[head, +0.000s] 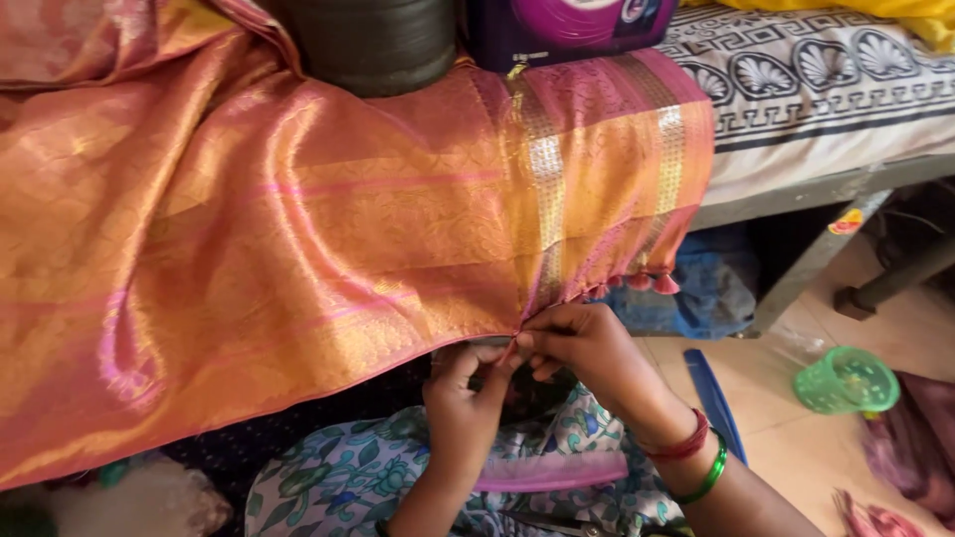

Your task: The camera wearer is attaching and trimming decorative tassels on the border of a traditional pink and gold saree.

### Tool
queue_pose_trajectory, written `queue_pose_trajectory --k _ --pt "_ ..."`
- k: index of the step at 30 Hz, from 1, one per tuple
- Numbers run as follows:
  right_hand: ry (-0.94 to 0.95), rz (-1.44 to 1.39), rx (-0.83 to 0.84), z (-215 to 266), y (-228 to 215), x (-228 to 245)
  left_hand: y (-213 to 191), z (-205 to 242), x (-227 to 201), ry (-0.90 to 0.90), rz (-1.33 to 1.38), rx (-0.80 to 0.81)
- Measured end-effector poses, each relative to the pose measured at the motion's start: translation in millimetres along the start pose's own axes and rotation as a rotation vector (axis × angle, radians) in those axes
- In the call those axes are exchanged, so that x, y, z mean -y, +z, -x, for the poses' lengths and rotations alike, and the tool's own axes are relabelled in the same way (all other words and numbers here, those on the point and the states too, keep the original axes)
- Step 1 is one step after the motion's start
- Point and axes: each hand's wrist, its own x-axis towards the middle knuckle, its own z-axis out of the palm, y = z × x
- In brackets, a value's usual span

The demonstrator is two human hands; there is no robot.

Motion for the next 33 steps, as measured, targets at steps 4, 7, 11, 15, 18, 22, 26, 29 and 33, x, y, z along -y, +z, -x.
queue_pose_trajectory --k 4,7,11,15,18,22,26,29,33 --pt "0.007 0.008 -0.008 -1.6 3.8 1.7 -6.5 0.3 0.7 0.069 -0.054 0.026" --pt "-0.03 0.029 -0.018 -1.4 2.9 1.4 -11.0 -7.7 -0.9 -0.257 0.357 0.073" --pt "-0.07 0.073 -0.017 -1.2 3.7 1.0 -16.0 -24.6 -1.8 -0.359 0.266 0.195" --pt "-0.077 0.108 -0.014 -2.1 1.9 -0.5 -15.0 -28.5 2.9 -0.325 0.104 0.413" --pt "-0.086 0.135 -0.025 -2.1 -0.2 0.9 -27.8 -35.2 -13.8 -0.172 0.072 0.282" --pt "-0.093 0.179 -0.037 -0.7 2.3 2.4 -28.2 -30.6 -9.6 -0.135 0.174 0.165" --pt "-0.166 0.209 -0.047 0.6 8.1 2.5 -12.9 -10.9 3.0 -0.269 0.271 0.253" --pt "-0.246 0.351 -0.15 4.7 11.4 3.8 -7.1 -6.2 -12.1 -0.091 0.161 0.21" --pt "-0.54 0.634 -0.28 21.3 10.7 10.4 1.9 -5.3 -17.6 0.017 0.244 0.128"
